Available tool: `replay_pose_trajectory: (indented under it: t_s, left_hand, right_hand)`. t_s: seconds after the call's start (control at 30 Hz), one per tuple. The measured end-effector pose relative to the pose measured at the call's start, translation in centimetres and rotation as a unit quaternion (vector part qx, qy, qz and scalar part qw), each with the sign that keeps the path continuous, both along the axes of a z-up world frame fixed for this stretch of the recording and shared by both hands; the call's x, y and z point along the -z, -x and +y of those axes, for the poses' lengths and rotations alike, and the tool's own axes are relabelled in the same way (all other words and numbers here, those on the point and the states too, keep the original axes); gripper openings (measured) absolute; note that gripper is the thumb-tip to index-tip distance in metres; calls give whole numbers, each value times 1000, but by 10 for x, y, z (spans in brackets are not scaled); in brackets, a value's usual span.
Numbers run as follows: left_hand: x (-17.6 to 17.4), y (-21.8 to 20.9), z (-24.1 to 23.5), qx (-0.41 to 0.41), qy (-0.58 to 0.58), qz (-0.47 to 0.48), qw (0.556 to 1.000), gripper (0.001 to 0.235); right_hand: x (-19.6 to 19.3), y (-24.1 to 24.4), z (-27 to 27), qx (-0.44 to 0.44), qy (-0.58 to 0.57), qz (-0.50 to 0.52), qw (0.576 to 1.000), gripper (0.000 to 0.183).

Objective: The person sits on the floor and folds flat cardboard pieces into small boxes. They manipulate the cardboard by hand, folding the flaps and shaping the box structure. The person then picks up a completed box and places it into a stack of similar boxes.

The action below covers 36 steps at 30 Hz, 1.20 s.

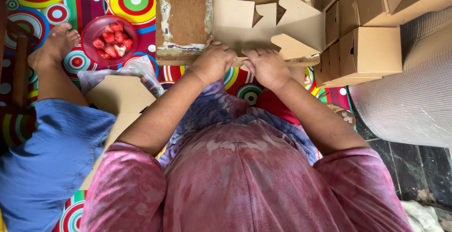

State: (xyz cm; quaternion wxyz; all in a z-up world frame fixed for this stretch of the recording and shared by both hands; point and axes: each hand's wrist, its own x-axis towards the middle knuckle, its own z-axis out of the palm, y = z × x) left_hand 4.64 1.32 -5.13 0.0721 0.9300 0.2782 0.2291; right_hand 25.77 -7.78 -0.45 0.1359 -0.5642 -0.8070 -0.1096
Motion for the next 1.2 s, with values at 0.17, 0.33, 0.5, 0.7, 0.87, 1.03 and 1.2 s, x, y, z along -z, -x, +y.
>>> replay_pose_trajectory:
  t_s: [0.17, 0.33, 0.5, 0.7, 0.87, 1.03, 1.2]
  left_hand:
    - [-41, 2, -12, -93, 51, 19, 994, 22]
    - [-53, 0, -15, -128, 107, 73, 983, 38]
    - [-62, -8, -20, -132, 173, 118, 969, 48]
    - [-23, -6, -14, -150, 65, 32, 986, 27]
    - [-13, -11, -16, -135, 17, -23, 990, 21]
    - [-37, -22, -38, -134, 11, -43, 990, 25]
    - [-33, -27, -40, -140, 2, -47, 989, 27]
  right_hand:
    - [-32, -12, -37, -20, -229, -24, 973, 54]
    - [-2, -41, -62, 112, -146, 123, 975, 52]
    - [41, -59, -57, 176, -47, 300, 936, 19]
    - [77, -53, -56, 234, 86, 650, 718, 17]
    - [4, -19, -65, 109, -96, 245, 959, 12]
    - [8, -18, -38, 93, -134, 151, 975, 18]
    - [20, -25, -35, 106, -148, 181, 967, 20]
